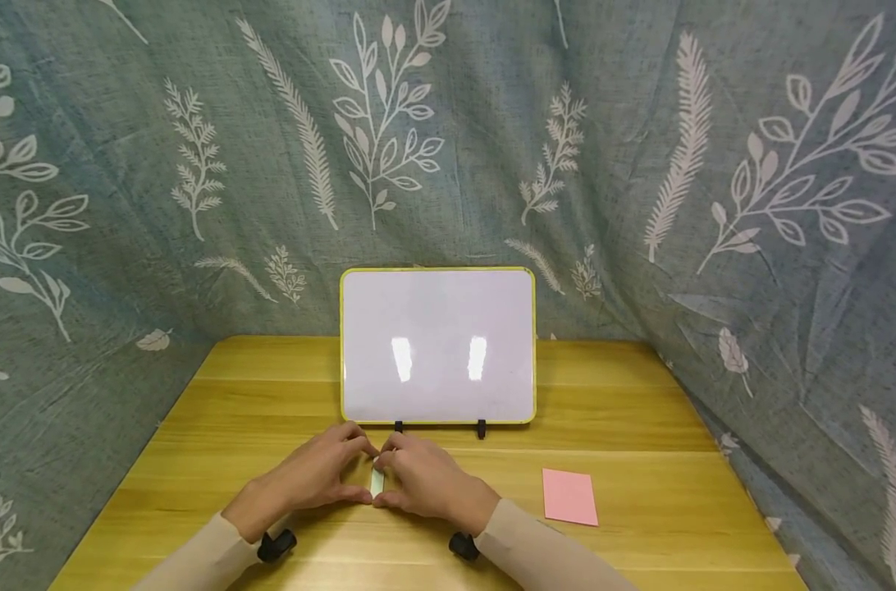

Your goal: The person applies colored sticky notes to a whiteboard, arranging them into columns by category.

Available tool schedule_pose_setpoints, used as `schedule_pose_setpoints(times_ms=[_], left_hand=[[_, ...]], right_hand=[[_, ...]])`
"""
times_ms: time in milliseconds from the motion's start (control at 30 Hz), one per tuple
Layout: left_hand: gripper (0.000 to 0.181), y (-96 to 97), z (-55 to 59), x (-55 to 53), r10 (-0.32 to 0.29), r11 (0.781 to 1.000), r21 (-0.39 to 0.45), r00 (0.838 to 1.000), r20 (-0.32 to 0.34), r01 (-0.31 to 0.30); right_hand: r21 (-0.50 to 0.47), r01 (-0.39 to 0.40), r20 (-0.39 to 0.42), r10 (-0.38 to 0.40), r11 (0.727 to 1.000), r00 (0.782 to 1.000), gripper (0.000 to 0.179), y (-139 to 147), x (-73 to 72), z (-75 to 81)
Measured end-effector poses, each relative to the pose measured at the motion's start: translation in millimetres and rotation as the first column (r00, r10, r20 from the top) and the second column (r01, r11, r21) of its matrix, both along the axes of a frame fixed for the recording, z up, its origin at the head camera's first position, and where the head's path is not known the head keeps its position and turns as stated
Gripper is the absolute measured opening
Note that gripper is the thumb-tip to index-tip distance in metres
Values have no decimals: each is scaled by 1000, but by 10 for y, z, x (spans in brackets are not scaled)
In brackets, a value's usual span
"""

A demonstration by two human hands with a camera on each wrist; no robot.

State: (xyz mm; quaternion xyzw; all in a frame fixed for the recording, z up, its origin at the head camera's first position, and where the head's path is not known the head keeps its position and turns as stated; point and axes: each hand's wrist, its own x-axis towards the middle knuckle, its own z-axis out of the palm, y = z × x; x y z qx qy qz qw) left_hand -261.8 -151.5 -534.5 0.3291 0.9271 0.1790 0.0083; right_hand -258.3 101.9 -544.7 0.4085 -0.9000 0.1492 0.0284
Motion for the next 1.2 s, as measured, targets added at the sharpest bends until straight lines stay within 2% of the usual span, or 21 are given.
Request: schedule_pose_setpoints(times_ms=[533, 800, 1200], left_hand=[[53, -6, -19, -17, 19, 1000, 10, 1000, 7, -19], [47, 40, -74, -1, 31, 999, 29, 999, -39, -30], [45, 39, -106, -11, 44, 998, 36, 997, -58, -42]], right_hand=[[24, -7, -22, 7, 1000, 1000, 42, -18, 6, 19], [33, -38, -58, 39, 999, 998, 34, -5, 5, 22], [40, -76, -8, 76, 996, 997, 28, 39, -33, 36]])
